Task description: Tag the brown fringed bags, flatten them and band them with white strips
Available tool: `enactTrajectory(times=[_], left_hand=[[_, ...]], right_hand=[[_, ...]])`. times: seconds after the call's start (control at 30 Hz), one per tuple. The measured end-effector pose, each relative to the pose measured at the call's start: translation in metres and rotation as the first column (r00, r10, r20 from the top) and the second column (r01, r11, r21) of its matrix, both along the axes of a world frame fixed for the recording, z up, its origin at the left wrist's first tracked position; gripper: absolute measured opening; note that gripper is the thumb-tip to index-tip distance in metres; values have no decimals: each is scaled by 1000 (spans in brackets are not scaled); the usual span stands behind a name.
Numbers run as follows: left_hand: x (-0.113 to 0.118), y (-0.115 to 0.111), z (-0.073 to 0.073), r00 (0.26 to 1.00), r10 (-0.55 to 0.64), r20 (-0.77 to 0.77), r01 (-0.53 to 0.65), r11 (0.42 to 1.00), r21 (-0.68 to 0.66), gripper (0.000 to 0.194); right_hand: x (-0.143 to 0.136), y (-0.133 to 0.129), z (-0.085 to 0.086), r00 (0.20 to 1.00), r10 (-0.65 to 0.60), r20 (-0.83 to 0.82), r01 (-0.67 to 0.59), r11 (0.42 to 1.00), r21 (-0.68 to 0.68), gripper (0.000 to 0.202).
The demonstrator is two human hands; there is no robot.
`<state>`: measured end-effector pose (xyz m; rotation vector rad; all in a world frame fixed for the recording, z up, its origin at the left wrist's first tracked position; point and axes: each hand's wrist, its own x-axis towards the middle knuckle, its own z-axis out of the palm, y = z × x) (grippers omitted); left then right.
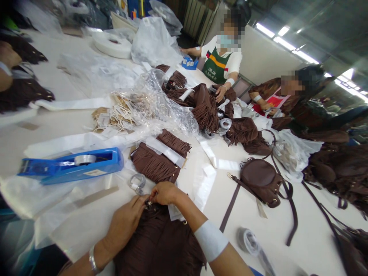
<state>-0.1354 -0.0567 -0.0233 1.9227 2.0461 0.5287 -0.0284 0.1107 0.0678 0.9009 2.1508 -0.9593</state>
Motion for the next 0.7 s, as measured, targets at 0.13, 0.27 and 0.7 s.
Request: enactTrajectory(times=[0.13, 0.27, 0.7], left_hand=[[-3, 1, -1, 1000, -6, -20, 6, 1000, 1, 37], [-4, 1, -4, 999, -20, -30, 21, 1000, 21, 32], [-2, 2, -6, 998, 38, 41, -41, 997, 68, 25]], right_hand=[[-7, -4, 5, 998, 59, 28, -61, 996, 62, 23], [-10, -12, 9, 996, 71, 57, -79, 986, 145, 27], [-11, -29, 16, 992, 81, 92, -100, 970, 220, 34]])
